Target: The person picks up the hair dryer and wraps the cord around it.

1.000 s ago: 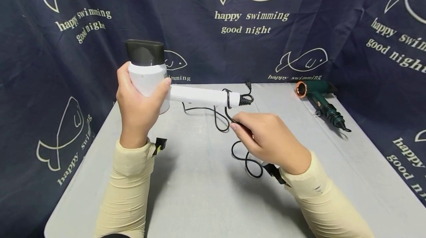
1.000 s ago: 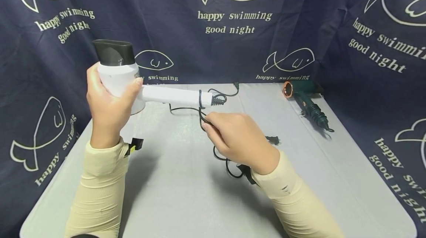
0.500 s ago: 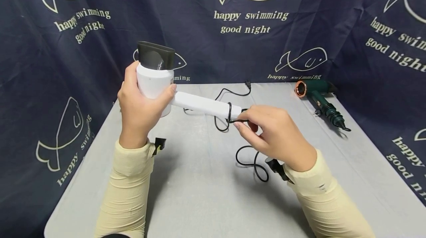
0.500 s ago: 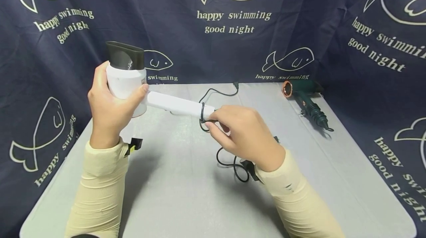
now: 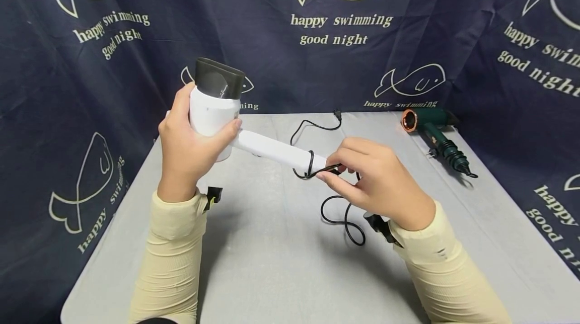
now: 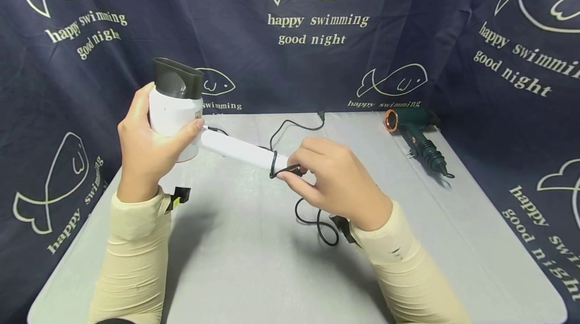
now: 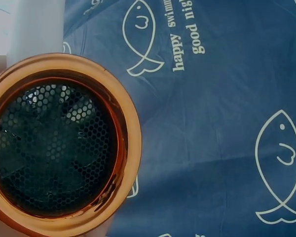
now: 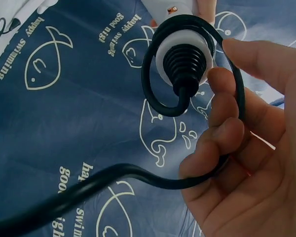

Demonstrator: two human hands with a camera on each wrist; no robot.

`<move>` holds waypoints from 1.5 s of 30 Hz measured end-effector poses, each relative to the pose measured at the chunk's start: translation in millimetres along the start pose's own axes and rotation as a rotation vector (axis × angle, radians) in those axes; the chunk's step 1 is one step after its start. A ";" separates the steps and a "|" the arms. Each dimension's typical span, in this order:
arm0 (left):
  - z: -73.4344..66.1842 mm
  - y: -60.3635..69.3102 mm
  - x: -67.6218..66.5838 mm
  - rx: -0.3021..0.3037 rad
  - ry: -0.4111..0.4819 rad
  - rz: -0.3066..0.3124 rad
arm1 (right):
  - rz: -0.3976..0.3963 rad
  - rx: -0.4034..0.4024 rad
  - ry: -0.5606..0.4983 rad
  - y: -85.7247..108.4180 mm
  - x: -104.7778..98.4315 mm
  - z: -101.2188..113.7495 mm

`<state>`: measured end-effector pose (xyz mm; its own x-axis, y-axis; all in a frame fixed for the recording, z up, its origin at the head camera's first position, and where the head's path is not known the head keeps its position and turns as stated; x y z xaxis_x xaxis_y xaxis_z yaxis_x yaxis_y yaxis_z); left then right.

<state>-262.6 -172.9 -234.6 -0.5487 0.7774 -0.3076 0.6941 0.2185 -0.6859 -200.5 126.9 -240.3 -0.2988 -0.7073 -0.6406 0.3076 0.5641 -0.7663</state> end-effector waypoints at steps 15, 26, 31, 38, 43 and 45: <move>-5.3 4.8 9.1 0.007 -0.014 0.089 | 0.015 -0.067 0.006 -3.1 -0.4 5.3; -9.9 4.1 8.4 0.069 0.020 0.122 | 0.090 -0.049 -0.195 0.0 5.2 -2.2; -11.7 3.8 8.0 0.088 0.061 0.127 | 0.111 -0.031 -0.292 1.2 6.0 -6.3; -12.1 3.9 5.6 0.090 0.124 0.107 | 0.162 -0.009 -0.392 2.0 9.7 -10.6; -12.8 4.0 4.8 0.104 0.189 0.102 | 0.174 -0.005 -0.454 2.5 12.5 -10.4; -13.4 4.2 3.9 0.113 0.207 0.104 | 0.168 -0.012 -0.479 2.3 13.9 -9.6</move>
Point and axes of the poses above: each hand's wrist, its own y-axis away from the middle knuckle, its own x-axis out of the palm, z = x × y, the point moved 7 cm from there along -y, towards the middle knuckle, and after that the axes turned 1 degree about -x, right-handed, at the moved point
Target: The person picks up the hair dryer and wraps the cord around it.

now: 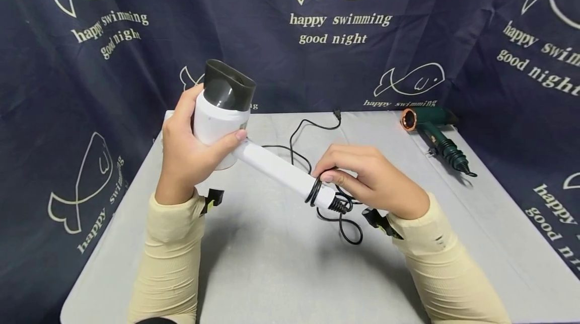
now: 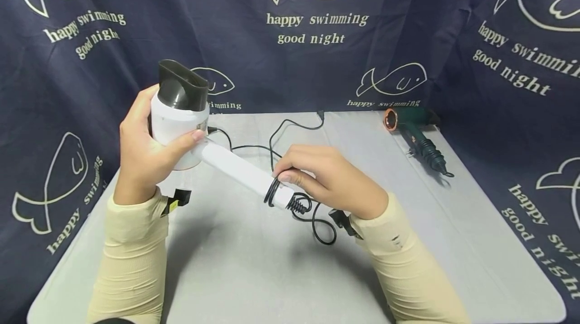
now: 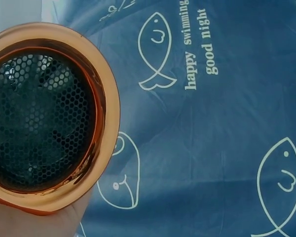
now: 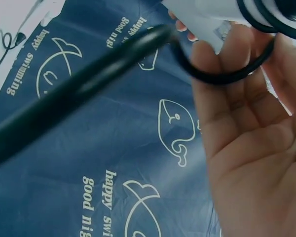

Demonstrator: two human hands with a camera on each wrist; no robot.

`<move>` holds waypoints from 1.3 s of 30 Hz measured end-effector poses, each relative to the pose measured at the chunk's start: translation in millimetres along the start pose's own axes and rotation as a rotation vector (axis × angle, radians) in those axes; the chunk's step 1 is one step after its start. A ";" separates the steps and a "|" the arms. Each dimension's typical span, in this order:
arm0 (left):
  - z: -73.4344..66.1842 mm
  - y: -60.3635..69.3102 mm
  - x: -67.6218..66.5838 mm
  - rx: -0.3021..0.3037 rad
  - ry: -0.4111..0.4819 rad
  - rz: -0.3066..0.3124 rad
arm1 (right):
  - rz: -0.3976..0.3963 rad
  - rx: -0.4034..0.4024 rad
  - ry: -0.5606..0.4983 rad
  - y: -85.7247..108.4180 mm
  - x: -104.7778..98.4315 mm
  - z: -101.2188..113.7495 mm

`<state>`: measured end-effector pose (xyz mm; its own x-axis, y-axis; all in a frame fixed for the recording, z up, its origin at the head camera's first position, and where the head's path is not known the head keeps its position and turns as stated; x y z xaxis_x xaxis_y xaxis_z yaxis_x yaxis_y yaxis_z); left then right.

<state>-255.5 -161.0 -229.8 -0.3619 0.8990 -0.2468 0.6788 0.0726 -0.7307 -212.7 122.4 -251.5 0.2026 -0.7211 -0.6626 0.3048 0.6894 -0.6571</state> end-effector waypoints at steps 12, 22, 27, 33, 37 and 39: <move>0.8 -0.8 -2.1 -0.002 0.020 -0.009 | -0.052 0.009 -0.068 1.1 4.8 -6.4; 0.9 -0.7 -1.6 -0.013 0.071 -0.037 | -0.085 0.018 -0.169 3.6 4.0 -15.1; 1.8 -0.8 -1.9 -0.017 0.096 -0.047 | -0.112 0.045 -0.191 4.3 5.0 -18.8; 0.5 -1.6 -2.2 0.006 0.157 -0.052 | -0.155 0.148 -0.243 6.1 8.2 -25.1; -1.0 -2.3 -1.9 0.023 0.205 -0.053 | -0.177 0.215 -0.260 7.1 10.5 -28.0; -0.4 -2.5 -2.0 0.010 0.222 -0.071 | -0.174 0.243 -0.282 7.2 13.5 -29.0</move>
Point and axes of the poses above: each hand's wrist, its own y-axis away from the middle knuckle, its own x-axis out of the palm, z = x × y, the point moved 7 cm from there along -y, towards the middle knuckle, and after that the axes turned 1 degree about -x, right-handed, at the moved point
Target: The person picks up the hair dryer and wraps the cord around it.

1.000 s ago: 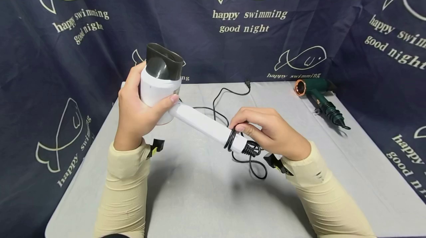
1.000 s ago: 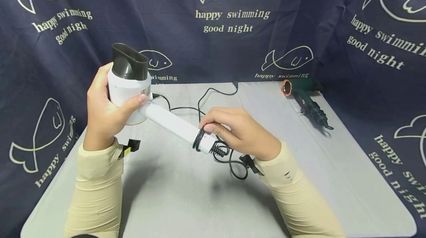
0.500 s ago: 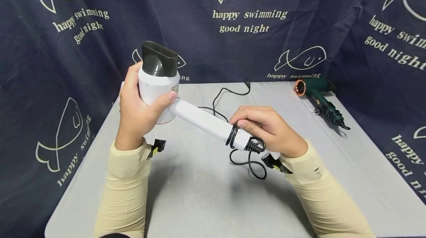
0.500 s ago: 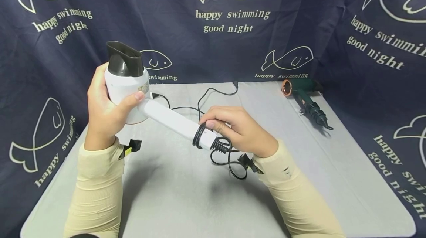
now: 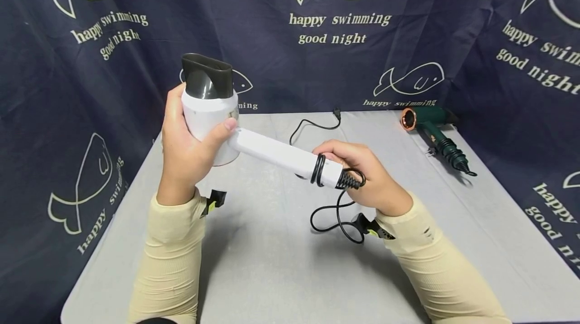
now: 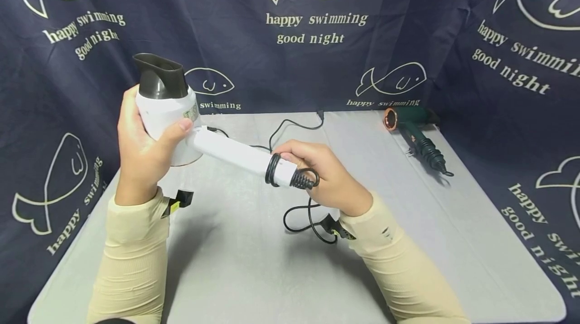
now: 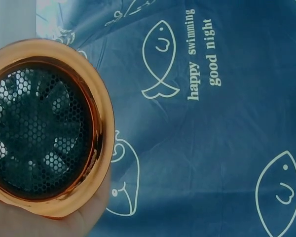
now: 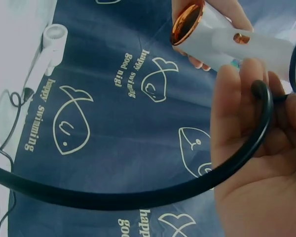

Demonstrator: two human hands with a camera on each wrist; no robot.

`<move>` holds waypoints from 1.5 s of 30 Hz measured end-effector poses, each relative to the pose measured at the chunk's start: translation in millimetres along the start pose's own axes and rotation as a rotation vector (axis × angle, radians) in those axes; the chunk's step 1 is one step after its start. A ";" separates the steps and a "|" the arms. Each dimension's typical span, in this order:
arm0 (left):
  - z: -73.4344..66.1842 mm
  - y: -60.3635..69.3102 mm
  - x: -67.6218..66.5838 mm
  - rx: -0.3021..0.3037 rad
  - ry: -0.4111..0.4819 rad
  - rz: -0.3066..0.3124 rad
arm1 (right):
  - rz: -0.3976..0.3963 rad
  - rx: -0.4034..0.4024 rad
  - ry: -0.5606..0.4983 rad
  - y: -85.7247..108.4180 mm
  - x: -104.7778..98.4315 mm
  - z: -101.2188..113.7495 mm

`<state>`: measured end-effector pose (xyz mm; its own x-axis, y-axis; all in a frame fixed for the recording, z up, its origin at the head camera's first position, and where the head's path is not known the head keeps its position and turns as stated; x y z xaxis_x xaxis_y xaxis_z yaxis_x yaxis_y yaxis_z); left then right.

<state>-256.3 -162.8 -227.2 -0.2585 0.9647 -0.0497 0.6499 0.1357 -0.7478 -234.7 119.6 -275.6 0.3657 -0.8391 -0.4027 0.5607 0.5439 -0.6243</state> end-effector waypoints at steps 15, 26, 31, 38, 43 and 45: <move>2.6 1.7 -5.8 -0.056 -0.050 -0.097 | 0.020 0.129 0.019 -2.3 25.0 -2.5; 2.3 0.4 -6.4 -0.029 -0.047 -0.118 | 0.037 0.067 0.381 -3.0 25.9 5.2; 2.3 1.1 -8.0 -0.073 -0.055 -0.173 | 0.042 0.062 0.442 -0.8 29.2 8.2; 0.0 1.3 -8.0 -0.122 -0.030 -0.217 | 0.059 0.007 0.513 0.4 33.1 11.8; 6.1 2.2 -8.9 -0.130 -0.080 -0.214 | 0.074 -0.024 0.574 1.1 33.6 14.7; 5.4 3.1 -8.6 -0.132 -0.109 -0.215 | 0.078 -0.035 0.599 0.9 33.1 16.6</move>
Point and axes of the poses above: each hand's wrist, its own y-axis away from the middle knuckle, its own x-axis out of the palm, z = x × y, the point moved 7 cm from there along -y, towards the middle knuckle, and after that the axes turned 1 degree about -x, right-handed, at the moved point
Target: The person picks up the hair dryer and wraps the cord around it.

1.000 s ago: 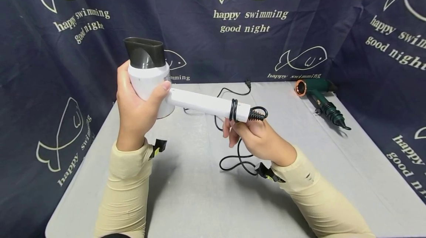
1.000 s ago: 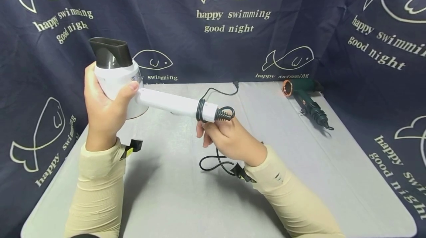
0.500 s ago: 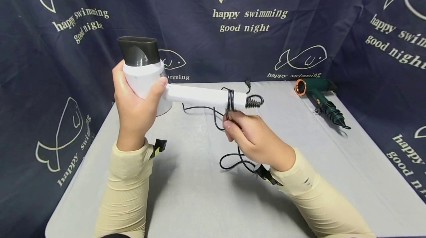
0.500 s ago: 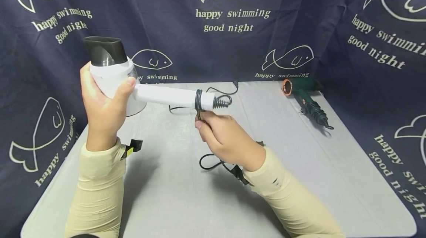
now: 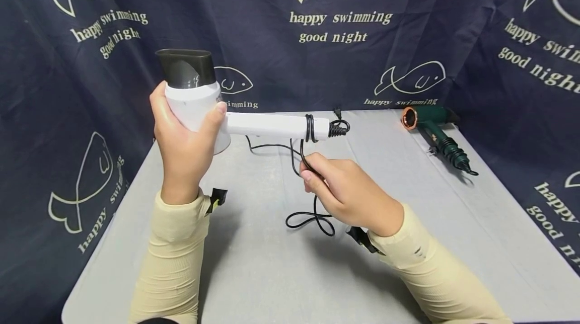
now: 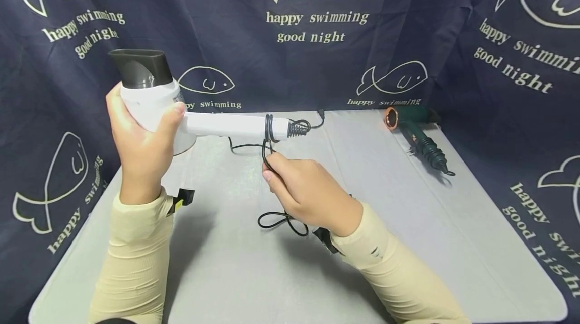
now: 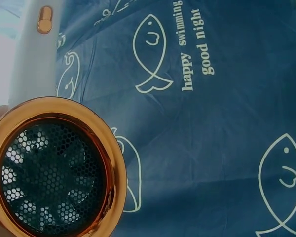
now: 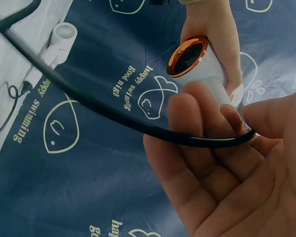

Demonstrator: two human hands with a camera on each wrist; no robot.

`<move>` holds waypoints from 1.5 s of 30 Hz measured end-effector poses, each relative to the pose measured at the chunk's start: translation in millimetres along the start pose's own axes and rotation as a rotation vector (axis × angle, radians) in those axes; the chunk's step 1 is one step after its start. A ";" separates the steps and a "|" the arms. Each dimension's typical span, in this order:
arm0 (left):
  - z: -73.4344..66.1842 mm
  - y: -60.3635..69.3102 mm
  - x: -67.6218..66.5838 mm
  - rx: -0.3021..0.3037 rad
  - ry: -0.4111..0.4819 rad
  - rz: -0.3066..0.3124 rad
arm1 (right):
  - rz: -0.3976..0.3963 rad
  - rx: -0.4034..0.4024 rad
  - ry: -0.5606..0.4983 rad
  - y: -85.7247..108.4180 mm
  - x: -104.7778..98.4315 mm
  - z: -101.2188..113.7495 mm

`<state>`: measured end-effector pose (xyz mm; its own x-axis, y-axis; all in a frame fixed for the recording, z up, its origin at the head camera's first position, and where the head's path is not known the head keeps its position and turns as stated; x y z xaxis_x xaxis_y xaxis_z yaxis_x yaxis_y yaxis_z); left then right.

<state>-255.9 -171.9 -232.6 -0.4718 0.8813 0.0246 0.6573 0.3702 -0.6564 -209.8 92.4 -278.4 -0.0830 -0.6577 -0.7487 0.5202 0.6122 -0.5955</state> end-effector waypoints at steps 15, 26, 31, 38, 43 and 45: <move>-7.8 2.3 5.0 0.087 -0.239 0.051 | -0.094 -0.062 0.212 3.1 -30.4 7.4; -2.8 0.6 7.8 0.118 -0.297 0.143 | -0.154 -0.133 0.135 2.0 -41.2 4.5; -1.4 1.9 10.4 0.114 -0.296 0.207 | -0.147 -0.174 0.061 1.4 -44.0 6.8; -2.2 4.6 11.8 0.117 -0.270 0.265 | -0.136 -0.224 -0.008 1.7 -48.3 11.8; -4.7 4.7 11.2 0.127 -0.231 0.274 | -0.128 -0.246 -0.035 0.9 -51.3 12.2; -5.1 4.8 11.3 0.125 -0.219 0.279 | -0.126 -0.251 -0.045 1.1 -52.3 11.4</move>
<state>-255.1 -158.7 -231.6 -0.4077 0.8546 -0.3214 0.7082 0.0738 -0.7022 -195.1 122.5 -236.5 -0.0926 -0.7509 -0.6539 0.2806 0.6105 -0.7407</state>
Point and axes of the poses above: each hand's wrist, its own y-axis away from the middle knuckle, its own x-axis out of the palm, z = x × y, the point moved 7 cm from there along -y, towards the middle knuckle, and after that the axes turned 1 degree about -x, right-handed, at the moved point
